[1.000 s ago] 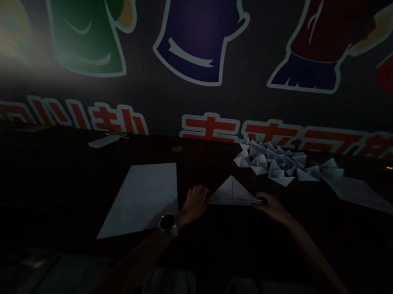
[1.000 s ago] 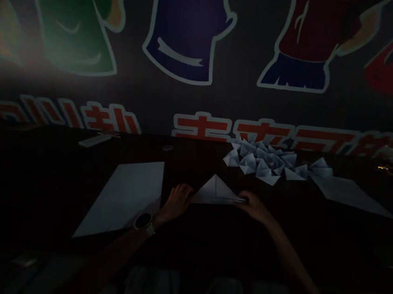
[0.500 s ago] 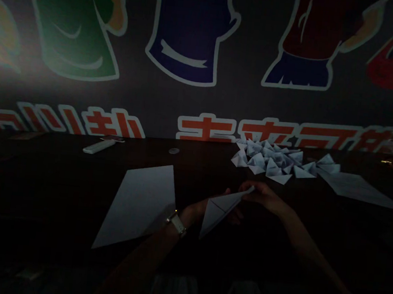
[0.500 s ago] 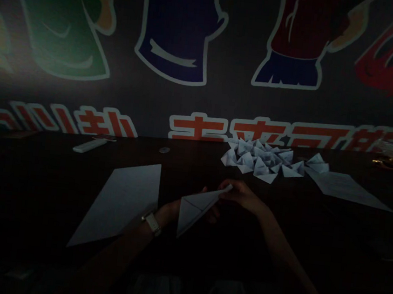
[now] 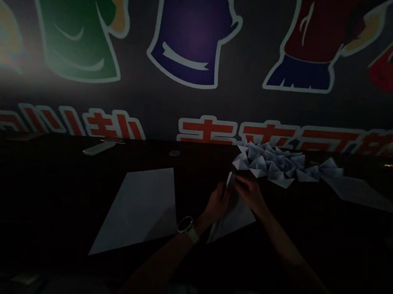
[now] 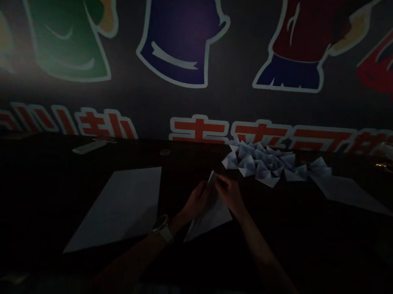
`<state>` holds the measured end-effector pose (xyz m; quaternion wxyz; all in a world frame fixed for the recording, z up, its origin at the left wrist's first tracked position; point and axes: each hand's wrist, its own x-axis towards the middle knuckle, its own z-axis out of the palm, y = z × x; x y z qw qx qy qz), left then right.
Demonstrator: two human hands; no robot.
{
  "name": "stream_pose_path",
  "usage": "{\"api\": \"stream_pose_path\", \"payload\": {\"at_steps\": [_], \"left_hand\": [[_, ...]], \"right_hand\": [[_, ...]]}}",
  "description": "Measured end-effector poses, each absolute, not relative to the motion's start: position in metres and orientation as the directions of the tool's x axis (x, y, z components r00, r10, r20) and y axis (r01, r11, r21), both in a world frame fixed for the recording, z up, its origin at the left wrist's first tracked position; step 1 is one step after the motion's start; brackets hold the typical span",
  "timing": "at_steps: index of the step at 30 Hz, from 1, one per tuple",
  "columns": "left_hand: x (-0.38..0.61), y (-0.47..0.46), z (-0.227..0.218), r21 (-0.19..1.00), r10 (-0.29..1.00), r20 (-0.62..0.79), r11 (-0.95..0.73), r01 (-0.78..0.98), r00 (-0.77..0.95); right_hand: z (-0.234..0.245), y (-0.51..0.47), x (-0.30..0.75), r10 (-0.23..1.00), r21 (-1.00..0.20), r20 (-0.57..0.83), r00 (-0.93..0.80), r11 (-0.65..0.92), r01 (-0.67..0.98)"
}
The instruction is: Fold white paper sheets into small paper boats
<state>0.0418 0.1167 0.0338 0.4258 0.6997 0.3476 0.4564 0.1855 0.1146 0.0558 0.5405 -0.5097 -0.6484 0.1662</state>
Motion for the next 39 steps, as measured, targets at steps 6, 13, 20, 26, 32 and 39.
{"api": "stream_pose_path", "payload": {"at_steps": [6, 13, 20, 26, 32, 39], "left_hand": [[0.044, 0.119, 0.036, 0.9, 0.876, 0.382, -0.425, 0.096, 0.292], [0.04, 0.117, 0.039, 0.882, 0.855, 0.418, -0.464, 0.089, 0.308], [0.038, 0.106, 0.044, 0.849, 0.843, 0.424, -0.497, 0.178, 0.332], [0.035, 0.102, 0.05, 0.823, 0.827, 0.427, -0.523, 0.221, 0.366], [0.032, 0.1, 0.054, 0.779, 0.769, 0.471, -0.592, 0.204, 0.432], [0.031, 0.108, 0.051, 0.808, 0.792, 0.492, -0.57, 0.148, 0.363]], "right_hand": [[0.058, 0.101, 0.175, 0.755, -0.453, 0.655, -0.032, 0.426, 0.783], [0.067, 0.087, 0.164, 0.778, -0.278, 0.61, -0.15, 0.387, 0.879], [0.071, 0.1, 0.176, 0.774, -0.686, 0.617, 0.141, 0.443, 0.577], [0.074, 0.104, 0.187, 0.938, -0.947, 0.284, 0.199, 0.242, 0.212], [0.078, 0.099, 0.195, 0.967, -0.954, 0.231, 0.11, 0.203, 0.221], [0.076, 0.093, 0.184, 0.899, -0.827, 0.436, 0.042, 0.382, 0.414]]}}
